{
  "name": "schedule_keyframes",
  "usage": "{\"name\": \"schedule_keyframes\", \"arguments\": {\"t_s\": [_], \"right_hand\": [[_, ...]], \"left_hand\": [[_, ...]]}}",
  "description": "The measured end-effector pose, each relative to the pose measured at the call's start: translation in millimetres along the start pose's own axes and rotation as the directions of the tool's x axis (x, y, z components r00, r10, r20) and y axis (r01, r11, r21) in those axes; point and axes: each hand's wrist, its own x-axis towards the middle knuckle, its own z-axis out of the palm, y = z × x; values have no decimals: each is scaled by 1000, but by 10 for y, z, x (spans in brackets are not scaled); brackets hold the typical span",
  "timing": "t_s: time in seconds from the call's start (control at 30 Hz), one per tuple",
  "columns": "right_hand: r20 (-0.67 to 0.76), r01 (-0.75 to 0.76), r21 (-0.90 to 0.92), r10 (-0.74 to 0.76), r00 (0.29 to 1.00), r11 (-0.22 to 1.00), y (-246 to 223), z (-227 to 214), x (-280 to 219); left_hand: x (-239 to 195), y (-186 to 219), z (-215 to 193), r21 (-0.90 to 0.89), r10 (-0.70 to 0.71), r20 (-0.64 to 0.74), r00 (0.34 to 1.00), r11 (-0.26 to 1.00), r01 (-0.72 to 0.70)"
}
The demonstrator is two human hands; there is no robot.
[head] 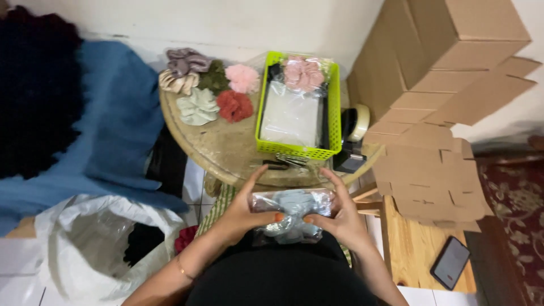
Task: The person places fabric hair scrunchies into plastic bags, seals the bags by hand, and organizes them on a small table near stacks of cardboard boxes.
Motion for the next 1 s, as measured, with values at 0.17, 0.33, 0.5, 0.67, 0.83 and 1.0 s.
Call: {"name": "schedule_keyframes", "arguments": {"t_s": [0.17, 0.33, 0.5, 0.67, 0.83, 1.0], "right_hand": [[-4, -31, -302, 31, 1000, 953, -164, 105, -46], [93, 133, -303, -110, 990, 944, -133, -84, 44], [-259, 67, -371, -172, 950, 926, 11, -701, 456], [-409, -3, -445, -200, 890, 896, 733, -1455, 980], [-446, -109, -395, -86, 891, 912, 970, -1488, 1121], [-546, -122, -299, -64, 836, 946, 1187, -1473, 1158]], "left_hand": [[-79, -30, 55, 95, -306, 11, 952, 948, 304], [-4, -78, 67, 84, -334, 69, 940, 941, 328], [93, -144, -5, -23, -289, -8, 957, 957, 289], [173, 251, 91, 11, -112, -250, 962, 993, 118], [175, 279, 53, 18, -58, -266, 962, 998, 65], [166, 218, 33, 34, -57, -268, 962, 997, 68]]}}
